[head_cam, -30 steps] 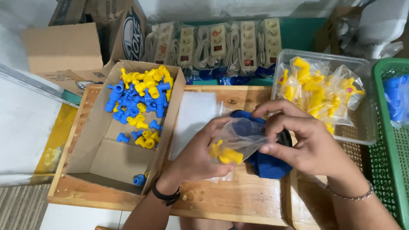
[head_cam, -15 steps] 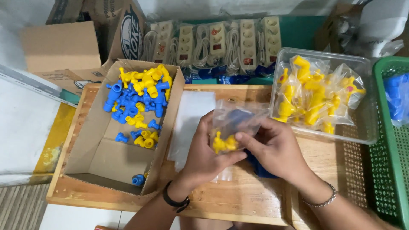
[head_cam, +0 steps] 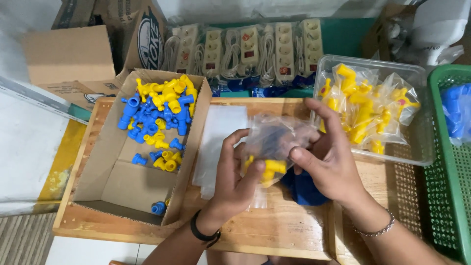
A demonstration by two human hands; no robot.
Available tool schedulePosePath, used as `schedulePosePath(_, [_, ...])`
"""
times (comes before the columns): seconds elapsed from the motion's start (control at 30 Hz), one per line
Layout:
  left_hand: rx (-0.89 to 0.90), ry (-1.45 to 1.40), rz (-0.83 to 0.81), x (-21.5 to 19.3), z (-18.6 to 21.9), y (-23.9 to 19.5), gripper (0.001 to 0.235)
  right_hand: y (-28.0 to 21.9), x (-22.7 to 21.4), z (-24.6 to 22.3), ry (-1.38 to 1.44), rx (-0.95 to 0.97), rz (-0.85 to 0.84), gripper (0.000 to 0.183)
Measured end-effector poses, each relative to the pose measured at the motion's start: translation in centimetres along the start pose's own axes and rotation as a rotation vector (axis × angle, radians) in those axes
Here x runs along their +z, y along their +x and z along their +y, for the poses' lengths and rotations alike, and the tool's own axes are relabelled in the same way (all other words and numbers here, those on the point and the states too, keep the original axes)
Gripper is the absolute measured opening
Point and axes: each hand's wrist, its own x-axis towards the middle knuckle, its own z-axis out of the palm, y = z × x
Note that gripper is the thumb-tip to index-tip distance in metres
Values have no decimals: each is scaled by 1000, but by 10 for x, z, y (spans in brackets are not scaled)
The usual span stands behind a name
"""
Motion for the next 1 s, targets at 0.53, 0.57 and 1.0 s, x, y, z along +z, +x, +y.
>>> schedulePosePath(0.53, [41, 108, 128, -2, -4, 1, 41, -9, 5, -3, -525, -238, 33, 90])
schedulePosePath(0.57, [49, 98, 163, -3, -3, 2, 42, -8, 6, -5, -648, -301, -99, 88])
schedulePosePath(1.0, [-3, -41, -197, -3, 12, -1, 84, -2, 8, -18, -578, -87, -310, 70])
